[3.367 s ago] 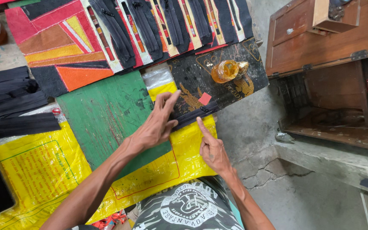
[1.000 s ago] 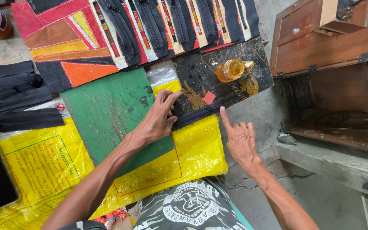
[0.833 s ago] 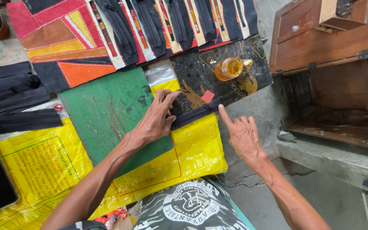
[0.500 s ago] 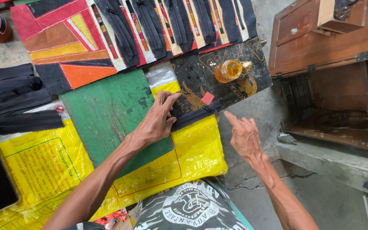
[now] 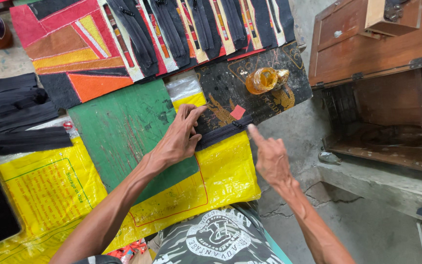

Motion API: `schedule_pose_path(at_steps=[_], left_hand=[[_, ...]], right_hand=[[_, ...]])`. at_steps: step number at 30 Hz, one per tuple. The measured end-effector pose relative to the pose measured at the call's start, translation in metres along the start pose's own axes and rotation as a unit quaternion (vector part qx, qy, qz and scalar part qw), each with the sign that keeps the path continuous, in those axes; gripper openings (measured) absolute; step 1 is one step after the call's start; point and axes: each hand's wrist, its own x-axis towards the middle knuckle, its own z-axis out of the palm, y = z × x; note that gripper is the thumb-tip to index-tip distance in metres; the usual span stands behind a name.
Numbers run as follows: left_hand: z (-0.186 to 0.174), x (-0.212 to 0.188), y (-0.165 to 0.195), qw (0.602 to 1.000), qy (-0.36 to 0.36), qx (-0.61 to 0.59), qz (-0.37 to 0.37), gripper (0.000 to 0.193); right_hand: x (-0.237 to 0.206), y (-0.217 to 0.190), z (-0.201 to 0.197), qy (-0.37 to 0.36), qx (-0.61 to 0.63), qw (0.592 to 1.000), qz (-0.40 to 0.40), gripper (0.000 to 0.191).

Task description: The person applies glue from a jar onto black elastic straps and presses the straps onto colorful fabric panels laid on the workbench, working on one panel at a time and setting finished panels aside.

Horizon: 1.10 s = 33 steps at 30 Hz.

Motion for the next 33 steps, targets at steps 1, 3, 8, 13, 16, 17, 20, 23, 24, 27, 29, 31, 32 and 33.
schedule_pose_path(at_steps=[1, 3, 8, 13, 16, 17, 20, 23, 24, 27, 29, 31, 32, 33], left_hand=[[0.0, 0.0, 0.0, 1.0, 0.001, 0.002, 0.004, 0.077], [0.0, 0.0, 0.0, 1.0, 0.001, 0.004, 0.008, 0.077], [0.0, 0.0, 0.0, 1.0, 0.0, 0.003, 0.01, 0.078], [-0.001, -0.001, 0.0, 1.0, -0.004, 0.002, 0.002, 0.077], [0.0, -0.001, -0.001, 1.0, -0.003, 0.002, 0.009, 0.077], [0.0, 0.0, -0.001, 1.0, -0.002, -0.001, 0.011, 0.077], [0.001, -0.001, -0.002, 1.0, -0.003, -0.005, 0.007, 0.077], [0.001, -0.002, -0.002, 1.0, -0.005, -0.003, 0.005, 0.077], [0.001, -0.001, -0.002, 1.0, -0.005, 0.0, 0.007, 0.077], [0.0, -0.001, -0.002, 1.0, 0.0, -0.008, 0.015, 0.078], [0.0, 0.0, -0.002, 1.0, -0.004, -0.006, 0.011, 0.078], [0.001, 0.0, -0.003, 1.0, -0.004, -0.002, 0.009, 0.078], [0.001, 0.0, -0.003, 1.0, -0.003, 0.001, 0.013, 0.078], [0.001, 0.0, -0.004, 1.0, -0.002, 0.004, 0.015, 0.078]], right_hand=[[0.0, -0.004, 0.005, -0.012, -0.016, 1.0, -0.005, 0.071], [-0.002, -0.007, 0.009, -0.011, -0.03, 0.999, 0.009, 0.072], [-0.003, -0.007, 0.014, 0.051, -0.01, 0.997, 0.051, 0.066], [-0.002, -0.014, 0.016, -0.009, -0.002, 1.0, -0.011, 0.075], [-0.003, -0.022, 0.015, -0.044, -0.009, 0.998, -0.033, 0.078], [-0.003, -0.024, 0.014, -0.053, -0.016, 0.998, -0.035, 0.079], [-0.002, -0.027, 0.014, -0.021, 0.005, 0.999, -0.033, 0.079], [-0.003, -0.032, 0.016, 0.004, -0.037, 0.999, 0.032, 0.072], [-0.003, -0.034, 0.017, -0.005, -0.031, 0.999, 0.01, 0.074], [-0.005, -0.037, 0.019, -0.013, -0.023, 1.0, -0.01, 0.076], [-0.004, -0.036, 0.018, 0.01, -0.035, 0.999, 0.029, 0.075], [-0.002, -0.035, 0.016, 0.005, -0.046, 0.997, 0.054, 0.076], [0.0, -0.035, 0.016, 0.005, -0.052, 0.996, 0.067, 0.076], [0.0, -0.038, 0.016, -0.002, -0.038, 0.999, 0.034, 0.075]])
